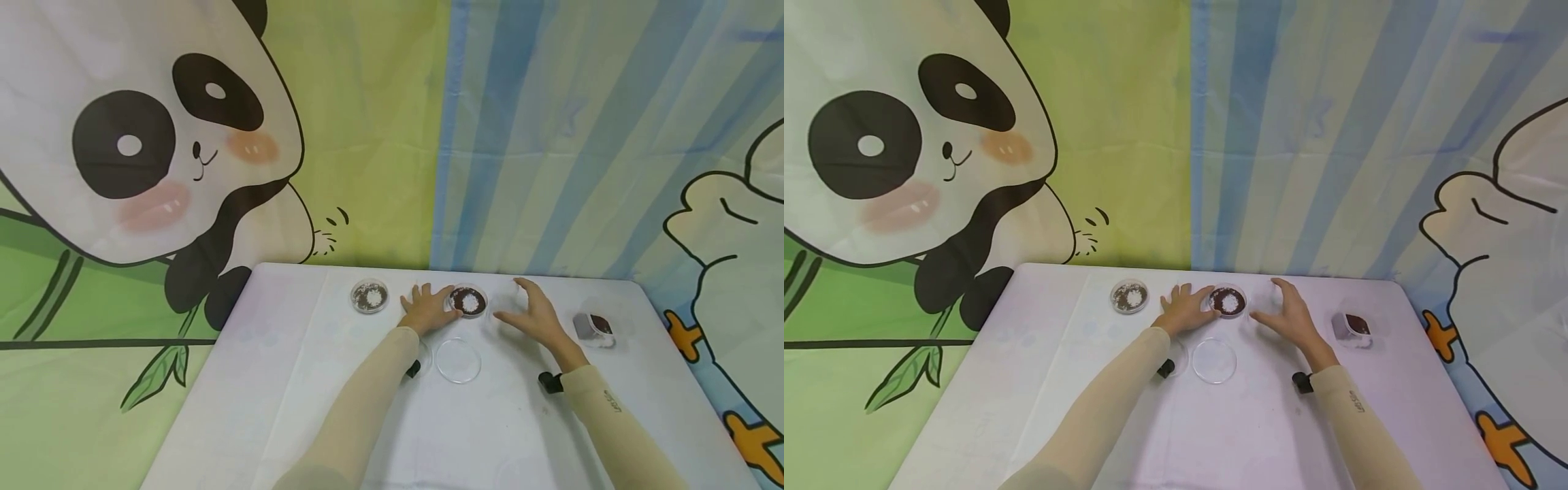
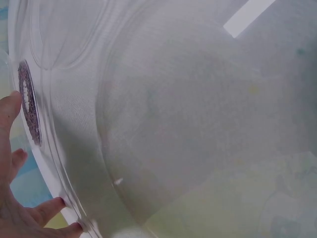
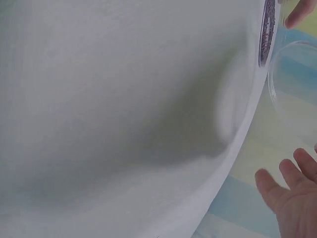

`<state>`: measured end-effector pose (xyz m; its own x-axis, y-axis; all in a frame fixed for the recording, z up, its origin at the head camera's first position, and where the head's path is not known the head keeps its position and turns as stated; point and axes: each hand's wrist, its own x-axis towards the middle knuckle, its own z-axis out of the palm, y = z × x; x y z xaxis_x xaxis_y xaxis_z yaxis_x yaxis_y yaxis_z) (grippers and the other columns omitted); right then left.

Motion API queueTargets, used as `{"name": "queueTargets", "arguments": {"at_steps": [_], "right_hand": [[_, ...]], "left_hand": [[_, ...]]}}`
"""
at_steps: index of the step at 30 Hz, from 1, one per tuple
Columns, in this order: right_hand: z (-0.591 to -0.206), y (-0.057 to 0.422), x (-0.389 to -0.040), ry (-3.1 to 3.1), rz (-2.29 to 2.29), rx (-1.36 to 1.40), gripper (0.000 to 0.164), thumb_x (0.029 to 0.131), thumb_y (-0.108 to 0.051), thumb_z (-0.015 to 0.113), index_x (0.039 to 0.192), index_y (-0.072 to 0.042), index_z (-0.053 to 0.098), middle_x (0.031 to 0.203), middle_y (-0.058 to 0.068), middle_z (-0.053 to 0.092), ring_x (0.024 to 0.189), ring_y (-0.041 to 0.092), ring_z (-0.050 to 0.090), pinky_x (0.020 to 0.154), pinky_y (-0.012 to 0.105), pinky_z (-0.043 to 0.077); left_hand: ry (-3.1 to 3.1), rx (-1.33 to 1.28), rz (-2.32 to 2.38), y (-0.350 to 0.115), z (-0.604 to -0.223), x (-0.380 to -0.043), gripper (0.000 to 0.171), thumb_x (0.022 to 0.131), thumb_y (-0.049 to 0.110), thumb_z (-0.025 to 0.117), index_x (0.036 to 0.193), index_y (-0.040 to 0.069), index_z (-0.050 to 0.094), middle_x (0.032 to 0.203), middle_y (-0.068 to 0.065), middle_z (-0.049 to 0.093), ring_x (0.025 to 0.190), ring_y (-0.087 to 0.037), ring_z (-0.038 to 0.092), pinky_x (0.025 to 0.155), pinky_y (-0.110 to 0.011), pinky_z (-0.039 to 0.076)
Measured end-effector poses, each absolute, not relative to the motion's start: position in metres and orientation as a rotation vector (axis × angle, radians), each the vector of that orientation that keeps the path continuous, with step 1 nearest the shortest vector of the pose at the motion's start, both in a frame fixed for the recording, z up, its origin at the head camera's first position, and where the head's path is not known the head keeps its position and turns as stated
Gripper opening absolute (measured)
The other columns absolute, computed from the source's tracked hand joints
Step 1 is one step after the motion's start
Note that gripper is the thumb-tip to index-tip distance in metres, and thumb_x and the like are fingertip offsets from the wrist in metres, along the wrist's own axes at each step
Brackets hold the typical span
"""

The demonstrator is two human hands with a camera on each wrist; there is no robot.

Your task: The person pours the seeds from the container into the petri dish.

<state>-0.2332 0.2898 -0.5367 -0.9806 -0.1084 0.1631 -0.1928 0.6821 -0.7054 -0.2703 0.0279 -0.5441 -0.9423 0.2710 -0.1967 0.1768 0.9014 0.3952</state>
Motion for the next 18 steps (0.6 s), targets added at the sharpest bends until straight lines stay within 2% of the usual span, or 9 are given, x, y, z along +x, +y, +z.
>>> {"name": "queueTargets", "arguments": {"at_steps": [8,18], "right_hand": [[-0.536,0.273,-0.236,-2.722,1.367,0.328,0.097,0.08,-0.025,0.087,0.151,0.003,0.027,0.154,0.027,0.032,0.142,0.045,0.03,0.11,0.058,0.033],[-0.538,0.26,-0.244,-2.651,1.464,0.415,0.096,0.08,-0.021,0.087,0.152,0.003,0.028,0.152,0.026,0.034,0.134,0.051,0.04,0.105,0.061,0.037]], "left_hand": [[2.835,0.341,0.539,0.028,-0.543,-0.27,0.07,0.092,0.064,0.058,0.154,0.042,0.036,0.158,-0.018,0.029,0.146,-0.047,0.017,0.107,-0.075,0.013],[2.824,0.35,0.492,0.028,-0.539,-0.267,0.071,0.093,0.066,0.056,0.155,0.042,0.034,0.159,-0.017,0.028,0.146,-0.048,0.016,0.108,-0.074,0.015]]}}
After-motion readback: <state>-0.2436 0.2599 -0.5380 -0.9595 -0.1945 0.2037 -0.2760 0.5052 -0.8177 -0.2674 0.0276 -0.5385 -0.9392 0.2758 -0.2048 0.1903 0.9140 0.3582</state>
